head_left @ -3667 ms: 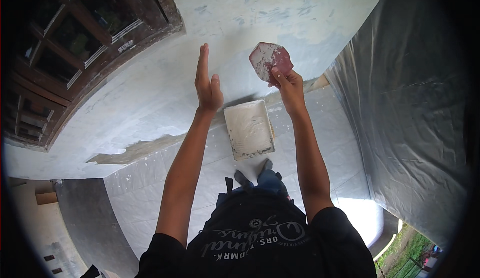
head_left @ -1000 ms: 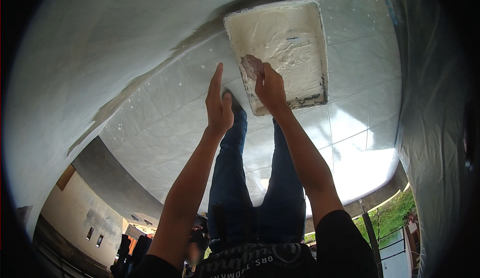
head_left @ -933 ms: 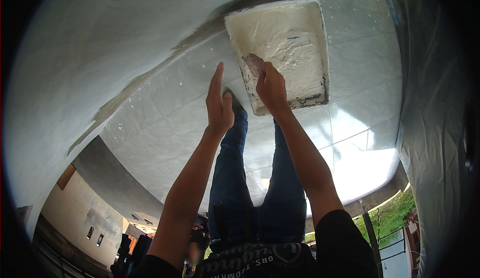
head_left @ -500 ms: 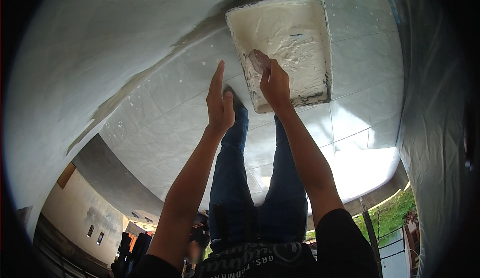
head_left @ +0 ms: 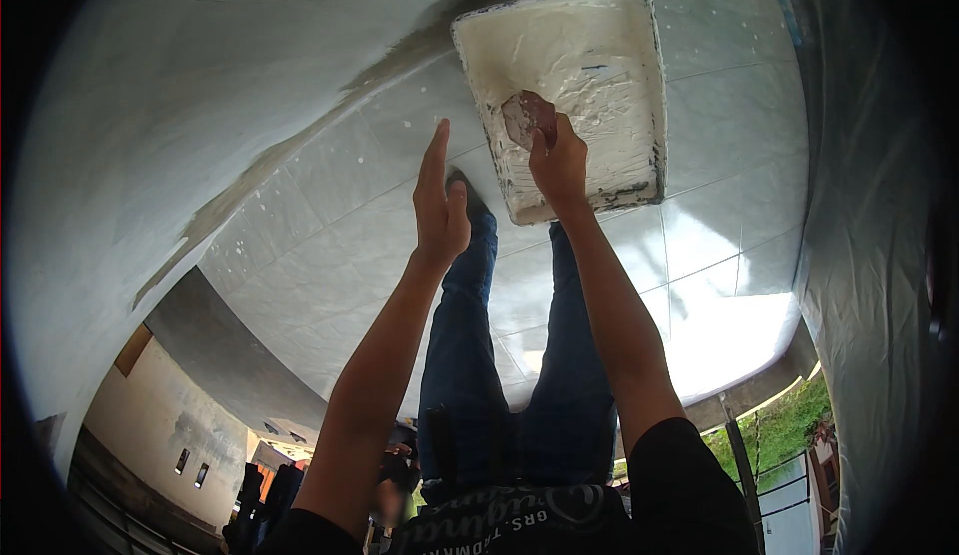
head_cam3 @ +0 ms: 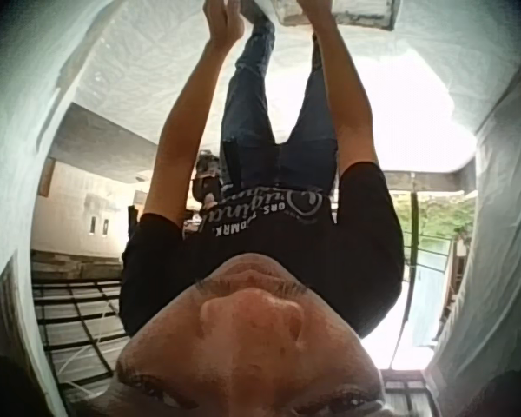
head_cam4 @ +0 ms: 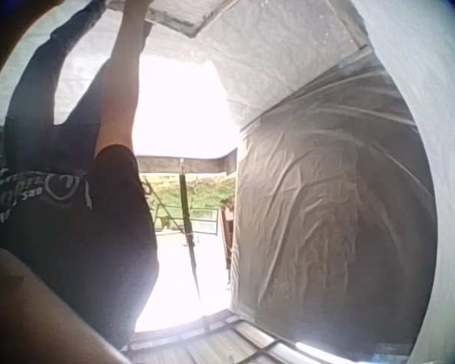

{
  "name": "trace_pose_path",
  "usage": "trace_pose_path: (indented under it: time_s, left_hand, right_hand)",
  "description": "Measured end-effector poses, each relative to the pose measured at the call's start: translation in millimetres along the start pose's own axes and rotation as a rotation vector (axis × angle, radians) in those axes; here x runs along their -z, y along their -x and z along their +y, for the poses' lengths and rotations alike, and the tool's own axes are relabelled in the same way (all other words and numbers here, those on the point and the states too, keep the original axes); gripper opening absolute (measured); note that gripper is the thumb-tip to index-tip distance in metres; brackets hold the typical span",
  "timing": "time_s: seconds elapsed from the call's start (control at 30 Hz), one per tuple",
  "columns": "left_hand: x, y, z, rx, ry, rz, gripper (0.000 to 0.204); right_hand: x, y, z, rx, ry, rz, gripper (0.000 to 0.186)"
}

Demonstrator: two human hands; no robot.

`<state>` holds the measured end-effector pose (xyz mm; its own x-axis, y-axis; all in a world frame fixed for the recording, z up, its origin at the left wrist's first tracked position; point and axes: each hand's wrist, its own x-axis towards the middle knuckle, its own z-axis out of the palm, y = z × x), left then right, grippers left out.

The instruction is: The person applies white putty to a wall using a putty knife spatula.

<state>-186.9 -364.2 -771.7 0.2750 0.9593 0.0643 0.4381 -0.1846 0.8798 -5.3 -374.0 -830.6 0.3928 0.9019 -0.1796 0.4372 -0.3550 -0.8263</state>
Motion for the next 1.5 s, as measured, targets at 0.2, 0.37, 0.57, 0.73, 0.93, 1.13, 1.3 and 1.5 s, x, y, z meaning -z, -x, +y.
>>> trace_pose_path:
  time_s: [0.2, 0.37, 0.57, 0.73, 0.93, 1.13, 1.3, 1.5]
  left_hand:
    - [-1.2, 0.6, -2.7, -0.001, 0.015, 0.000, 0.061]
    - [-1.6, 0.9, -3.5, 0.014, 0.008, -0.005, 0.061]
    - [1.1, 1.2, -3.0, 0.008, -0.014, -0.011, 0.068]
    - [0.7, -0.5, 0.3, 0.005, -0.003, -0.006, 0.062]
    - [6.5, -5.9, 11.0, -0.014, -0.028, -0.004, 0.061]
    - [12.6, -24.4, 50.9, -0.066, -0.018, 0.015, 0.059]
    - [17.9, -43.8, 113.1, -0.127, -0.003, 0.043, 0.062]
    - [27.5, -69.8, 201.8, -0.222, 0.029, 0.143, 0.063]
  right_hand:
    - [-1.8, -5.5, 1.1, -0.022, -0.035, -0.058, 0.019]
    - [3.1, -17.1, -2.6, -0.006, -0.048, -0.130, 0.021]
    - [9.1, -25.1, -9.6, -0.046, -0.084, -0.188, 0.019]
    - [8.2, -25.0, 5.1, -0.105, -0.199, -0.174, 0.026]
    - [23.0, -24.6, 2.8, -0.436, -0.667, -0.283, 0.029]
    - [63.3, -24.0, -23.1, -0.476, -0.984, -0.281, 0.033]
    - [116.6, -22.9, -60.9, -0.447, -1.068, -0.307, 0.039]
    - [189.5, -13.1, -129.4, -0.325, -1.202, -0.281, 0.032]
